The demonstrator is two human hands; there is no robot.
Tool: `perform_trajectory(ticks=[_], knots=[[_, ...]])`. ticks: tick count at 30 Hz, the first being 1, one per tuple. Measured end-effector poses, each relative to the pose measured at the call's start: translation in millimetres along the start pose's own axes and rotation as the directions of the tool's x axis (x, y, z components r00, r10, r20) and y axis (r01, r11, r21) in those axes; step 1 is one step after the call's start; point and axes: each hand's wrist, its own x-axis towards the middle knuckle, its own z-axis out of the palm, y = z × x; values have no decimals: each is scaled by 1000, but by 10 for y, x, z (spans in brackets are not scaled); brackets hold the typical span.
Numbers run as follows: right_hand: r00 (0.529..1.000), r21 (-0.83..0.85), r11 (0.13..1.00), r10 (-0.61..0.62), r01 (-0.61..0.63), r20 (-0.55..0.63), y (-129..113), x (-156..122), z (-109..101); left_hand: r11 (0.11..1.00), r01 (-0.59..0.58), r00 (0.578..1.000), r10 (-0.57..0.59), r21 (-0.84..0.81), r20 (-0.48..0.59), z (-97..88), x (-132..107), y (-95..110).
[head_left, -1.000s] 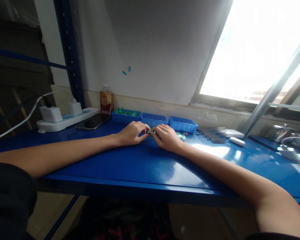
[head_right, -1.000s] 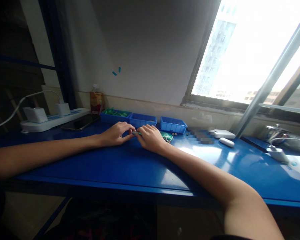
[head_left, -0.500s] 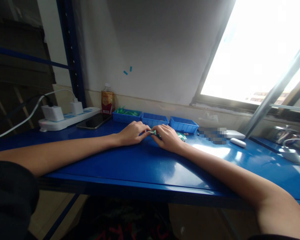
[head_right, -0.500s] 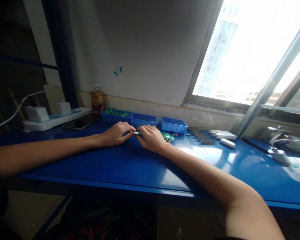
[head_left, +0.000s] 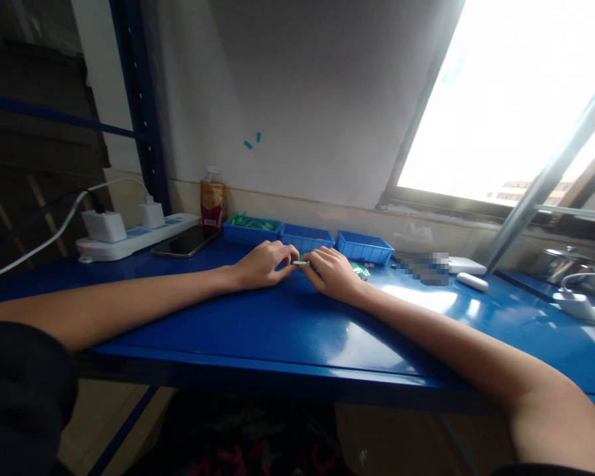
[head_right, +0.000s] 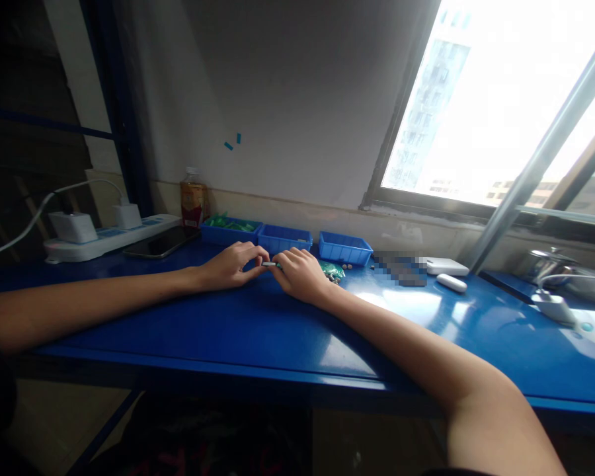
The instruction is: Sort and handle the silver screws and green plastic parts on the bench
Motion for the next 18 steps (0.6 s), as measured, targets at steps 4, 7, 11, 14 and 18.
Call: perform_trajectory(ticks=[4, 7, 11, 14, 18], knots=[[1000, 47, 999, -7, 6, 27, -1, -3, -12, 1000, 7, 1000, -7, 11, 15, -13, 10, 24], [999, 64, 998, -11, 8, 40, -2, -4, -22, 1000, 6, 1000, -6, 19, 21, -10, 15, 17], [1000, 47, 999, -8, 7, 24, -4, -3, -24, 999, -14, 999, 12, 34, 49, -7, 20, 1], [1000, 39, 999, -21, 20, 20, -10, -1, -24, 999, -19, 997, 15, 49, 73, -11, 23, -5], [1000, 32, 999, -18, 18, 12, -23, 2, -29, 999, -23, 994, 20, 34, 104, -7, 23, -9]])
